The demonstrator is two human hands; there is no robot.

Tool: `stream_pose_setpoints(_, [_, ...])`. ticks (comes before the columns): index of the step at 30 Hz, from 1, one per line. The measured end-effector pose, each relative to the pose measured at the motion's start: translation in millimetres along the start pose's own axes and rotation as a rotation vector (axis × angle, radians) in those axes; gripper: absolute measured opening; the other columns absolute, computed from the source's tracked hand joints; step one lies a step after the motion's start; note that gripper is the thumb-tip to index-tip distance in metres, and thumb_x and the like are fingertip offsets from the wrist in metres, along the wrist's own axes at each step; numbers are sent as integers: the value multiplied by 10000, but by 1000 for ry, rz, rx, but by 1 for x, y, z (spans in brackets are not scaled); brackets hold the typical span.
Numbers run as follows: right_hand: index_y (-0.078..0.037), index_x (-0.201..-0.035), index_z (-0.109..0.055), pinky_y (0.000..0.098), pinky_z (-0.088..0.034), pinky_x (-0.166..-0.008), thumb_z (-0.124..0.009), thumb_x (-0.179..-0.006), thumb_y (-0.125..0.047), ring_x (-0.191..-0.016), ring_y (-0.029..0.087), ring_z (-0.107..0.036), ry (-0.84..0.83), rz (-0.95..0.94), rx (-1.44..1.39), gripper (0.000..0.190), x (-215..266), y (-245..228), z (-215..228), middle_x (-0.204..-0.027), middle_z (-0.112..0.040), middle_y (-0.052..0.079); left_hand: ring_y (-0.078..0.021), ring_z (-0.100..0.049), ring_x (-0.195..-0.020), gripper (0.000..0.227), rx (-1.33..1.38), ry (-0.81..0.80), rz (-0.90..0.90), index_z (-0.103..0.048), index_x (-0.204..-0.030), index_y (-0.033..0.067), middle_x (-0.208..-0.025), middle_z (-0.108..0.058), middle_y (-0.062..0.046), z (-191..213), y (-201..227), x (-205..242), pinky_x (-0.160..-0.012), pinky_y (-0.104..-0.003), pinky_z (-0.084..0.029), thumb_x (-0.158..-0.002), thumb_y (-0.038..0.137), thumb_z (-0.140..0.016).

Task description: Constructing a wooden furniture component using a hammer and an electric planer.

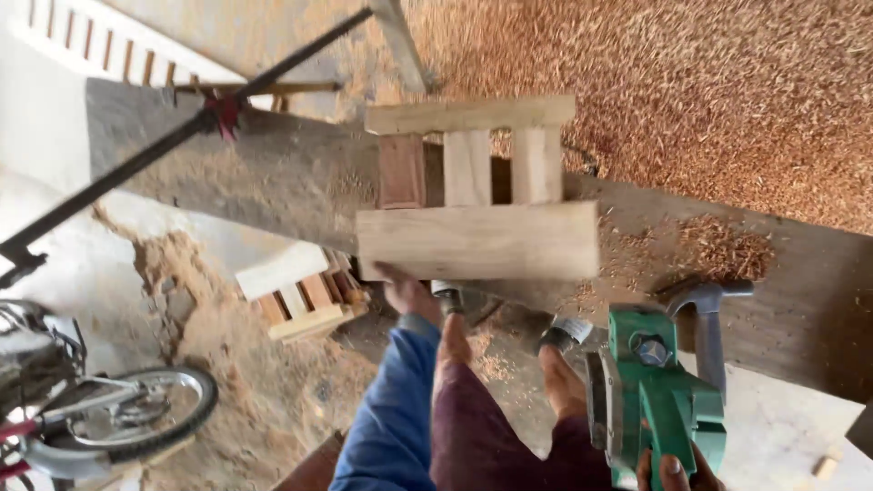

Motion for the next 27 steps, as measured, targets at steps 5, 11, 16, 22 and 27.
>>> stream_pose_setpoints(5, [36, -1414, -568, 347, -382, -449, -572, -904, -510, -464, 179, -471, 44, -6, -3, 747, 17, -21, -35, -616, -598, 177, -346, -622, -1232, 772, -26, -109, 291, -434, -1474, 6, -1415, -569, -184, 45, -64, 56, -1079, -492, -547, -971, 586, -514])
stream_pose_setpoints(11, [140, -1338, -563, 276, -386, -528, -635, -944, -564, -580, 144, -526, 11, 255, -153, 811, 39, -103, -158, -706, -602, 112, -411, -637, -1149, 589, -841, -450, -92, -415, -1533, -8, -1354, -582, -299, 111, -47, -27, -984, -467, -552, -1033, 303, -432])
stream_pose_setpoints(16, [116, -1330, -576, 262, -387, -522, -580, -943, -637, -605, 124, -519, -58, 246, -58, 847, 17, -102, -234, -741, -612, 84, -365, -674, -906, 744, -709, -497, -86, -633, -1242, -62, -1018, -696, -241, 46, -9, -44, -774, -422, -528, -1104, 608, -341])
stream_pose_setpoints(22, [104, -1176, -614, 276, -409, -510, -516, -986, -676, -554, 127, -505, -64, 344, 59, 808, -20, -128, -301, -651, -565, 67, -351, -597, -677, 869, -1030, -553, -173, -657, -834, -57, -698, -622, -250, 28, -24, -42, -648, -464, -490, -1050, 675, -242])
stream_pose_setpoints(27, [82, -1116, -610, 284, -416, -506, -481, -1004, -682, -545, 131, -509, -96, 395, 154, 783, -37, -151, -325, -622, -545, 63, -350, -552, -592, 856, -897, -562, -140, -598, -743, -64, -623, -577, -256, 18, -10, -25, -586, -486, -461, -1071, 637, -231])
Point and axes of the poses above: each hand's wrist, its own x-axis away from the middle knuckle, its own z-axis out of the back of the hand, y = z × x, the point moved 8 cm from there along -x, towards the middle knuckle
